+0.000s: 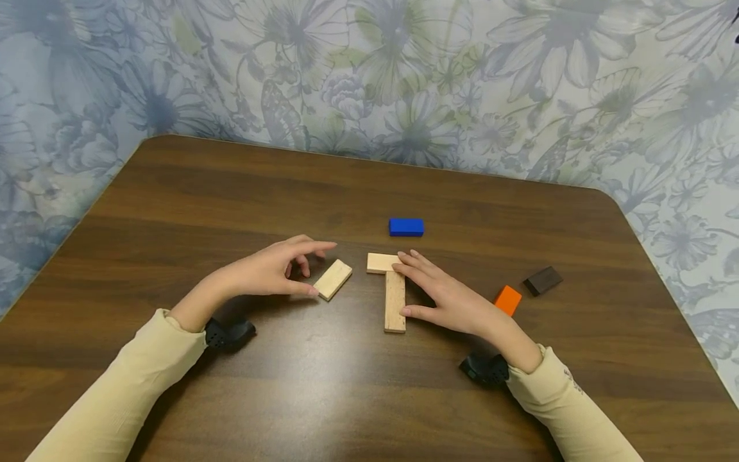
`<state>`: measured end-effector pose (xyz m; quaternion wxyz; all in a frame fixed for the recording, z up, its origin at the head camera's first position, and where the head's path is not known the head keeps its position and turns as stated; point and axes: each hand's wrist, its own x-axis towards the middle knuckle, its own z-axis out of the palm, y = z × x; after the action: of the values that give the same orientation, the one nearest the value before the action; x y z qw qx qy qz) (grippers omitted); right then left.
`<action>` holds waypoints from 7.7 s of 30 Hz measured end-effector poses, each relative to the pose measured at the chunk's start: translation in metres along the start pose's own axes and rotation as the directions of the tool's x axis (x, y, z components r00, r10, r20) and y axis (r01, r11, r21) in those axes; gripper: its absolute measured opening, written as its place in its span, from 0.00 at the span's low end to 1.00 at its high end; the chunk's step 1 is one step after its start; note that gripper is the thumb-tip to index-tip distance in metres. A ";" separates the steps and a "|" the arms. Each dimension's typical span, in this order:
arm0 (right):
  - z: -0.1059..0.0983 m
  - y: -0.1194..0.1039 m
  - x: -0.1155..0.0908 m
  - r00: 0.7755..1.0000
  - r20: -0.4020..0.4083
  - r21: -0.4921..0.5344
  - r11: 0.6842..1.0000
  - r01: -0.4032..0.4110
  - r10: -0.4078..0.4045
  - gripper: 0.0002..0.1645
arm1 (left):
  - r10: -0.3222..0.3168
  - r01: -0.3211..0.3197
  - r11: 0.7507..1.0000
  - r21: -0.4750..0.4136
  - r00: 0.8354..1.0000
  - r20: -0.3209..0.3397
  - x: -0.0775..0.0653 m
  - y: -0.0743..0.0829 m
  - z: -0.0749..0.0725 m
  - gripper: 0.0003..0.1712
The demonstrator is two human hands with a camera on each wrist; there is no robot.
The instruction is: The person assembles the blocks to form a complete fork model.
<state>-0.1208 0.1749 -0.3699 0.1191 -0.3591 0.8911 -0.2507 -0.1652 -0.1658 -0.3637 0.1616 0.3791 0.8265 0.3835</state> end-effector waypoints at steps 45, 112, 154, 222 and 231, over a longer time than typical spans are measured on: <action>0.001 0.001 -0.003 1.000 0.011 0.017 1.000 -0.019 0.019 0.42 | 0.044 -0.045 0.999 0.005 0.989 0.139 0.023 -0.013 -0.006 0.37; 0.000 0.004 -0.001 1.000 0.010 0.002 1.000 -0.017 0.017 0.42 | 0.005 0.007 0.969 0.246 0.999 -0.051 -0.002 0.079 0.111 0.45; 0.000 0.006 -0.002 1.000 0.007 0.018 1.000 -0.024 0.024 0.42 | -0.014 0.056 0.915 0.400 0.994 -0.107 0.007 0.085 0.132 0.71; -0.061 0.033 -0.086 0.960 -0.137 0.001 0.969 -0.248 0.245 0.49 | -0.004 0.087 0.842 0.532 0.988 -0.155 0.007 0.095 0.165 0.56; -0.072 0.062 -0.126 0.901 -0.218 0.053 0.926 -0.374 0.376 0.49 | -0.009 0.093 0.836 0.540 0.988 -0.156 0.007 0.095 0.164 0.56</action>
<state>-0.0954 0.3270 -0.3377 0.0654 -0.1499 0.9498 -0.2665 -0.0308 -0.0367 -0.3991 -0.0041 0.3579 0.9209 0.1545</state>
